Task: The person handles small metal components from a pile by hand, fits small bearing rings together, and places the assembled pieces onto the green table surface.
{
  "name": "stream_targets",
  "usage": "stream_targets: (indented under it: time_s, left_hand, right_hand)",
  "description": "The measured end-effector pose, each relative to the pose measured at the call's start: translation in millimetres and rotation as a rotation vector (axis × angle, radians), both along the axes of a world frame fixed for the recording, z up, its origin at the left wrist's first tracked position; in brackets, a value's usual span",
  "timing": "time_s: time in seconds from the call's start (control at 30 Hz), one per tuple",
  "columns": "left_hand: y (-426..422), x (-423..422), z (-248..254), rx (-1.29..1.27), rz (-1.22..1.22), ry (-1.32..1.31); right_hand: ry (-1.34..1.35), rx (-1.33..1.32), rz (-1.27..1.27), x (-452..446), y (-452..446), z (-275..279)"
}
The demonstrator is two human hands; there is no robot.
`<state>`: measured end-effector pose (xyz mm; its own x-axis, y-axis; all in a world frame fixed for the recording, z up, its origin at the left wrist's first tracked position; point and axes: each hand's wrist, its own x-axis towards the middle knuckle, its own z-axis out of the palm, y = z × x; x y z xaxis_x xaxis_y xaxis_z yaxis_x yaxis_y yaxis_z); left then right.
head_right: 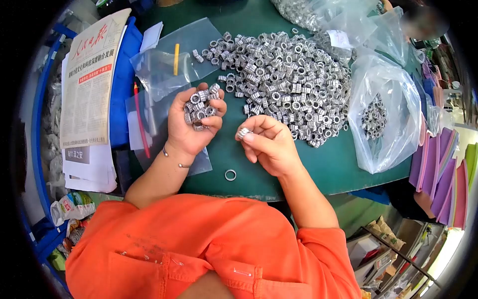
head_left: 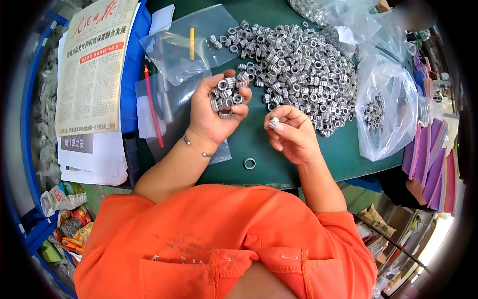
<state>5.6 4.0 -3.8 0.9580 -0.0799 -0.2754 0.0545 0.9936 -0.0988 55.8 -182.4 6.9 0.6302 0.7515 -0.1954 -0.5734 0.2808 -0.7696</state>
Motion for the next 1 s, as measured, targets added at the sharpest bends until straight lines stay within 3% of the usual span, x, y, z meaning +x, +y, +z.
stream_targets:
  time_s: [0.07, 0.17, 0.2, 0.23, 0.3, 0.33, 0.43, 0.47, 0.57, 0.67, 0.7, 0.77, 0.9, 0.97, 1.0]
  left_hand:
    - [0.7, -0.2, -0.2, -0.01, -0.002, 0.022]
    - [0.0, -0.1, 0.1, -0.018, -0.003, 0.053]
    - [0.8, -0.1, -0.5, -0.02, 0.01, 0.047]
    - [1.3, -0.3, -0.8, -0.017, 0.006, 0.053]
    - [1.1, -0.9, -2.1, -0.018, 0.006, 0.055]
    - [1.3, -0.8, -2.6, -0.024, 0.002, 0.044]
    - [1.5, -0.4, -3.1, -0.02, 0.001, 0.029]
    - [1.6, -0.6, -3.1, -0.016, 0.001, 0.035]
    - [1.6, -1.6, -2.3, -0.017, -0.007, 0.032]
    - [1.9, -1.6, -0.9, -0.021, 0.0, 0.032]
    - [1.8, -1.7, -0.8, -0.013, -0.003, 0.031]
    - [0.2, -2.2, -0.6, -0.011, -0.009, 0.037]
    - [-3.4, -3.3, -2.4, 0.005, -0.041, 0.043]
    - [-5.9, -3.2, -2.5, 0.076, -0.062, 0.017]
    - [-7.6, -3.2, 0.2, 0.079, -0.068, 0.02]
  right_hand:
    - [0.194, 0.148, 0.005, 5.1, 0.2, 1.8]
    - [0.098, 0.211, 0.033, 22.4, 3.8, 7.8]
    - [0.03, 0.08, 0.032, 29.7, 2.9, 13.3]
    - [-0.177, -0.237, 0.03, 38.1, 4.3, 21.2]
    - [-1.093, -0.612, -0.23, 47.6, 29.7, 26.6]
    - [-1.443, -0.673, -0.323, 57.3, 38.9, 29.7]
    - [-1.656, -1.07, -0.364, 66.7, 55.9, 26.0]
    - [-1.662, -1.062, -0.363, 67.2, 57.8, 27.0]
    - [-1.634, -1.137, -0.275, 65.8, 56.8, 28.7]
    - [-1.449, -0.773, -0.327, 63.1, 47.5, 34.7]
    - [-1.324, -0.702, -0.342, 60.6, 42.5, 30.7]
    - [-0.814, -0.613, -0.273, 49.6, 33.2, 32.6]
    - [-0.606, -0.433, -0.247, 35.4, 22.0, 30.7]
    - [-0.166, -0.177, -0.152, 32.2, 16.7, 26.9]
    - [-0.12, -0.14, -0.166, 28.6, 17.3, 25.2]
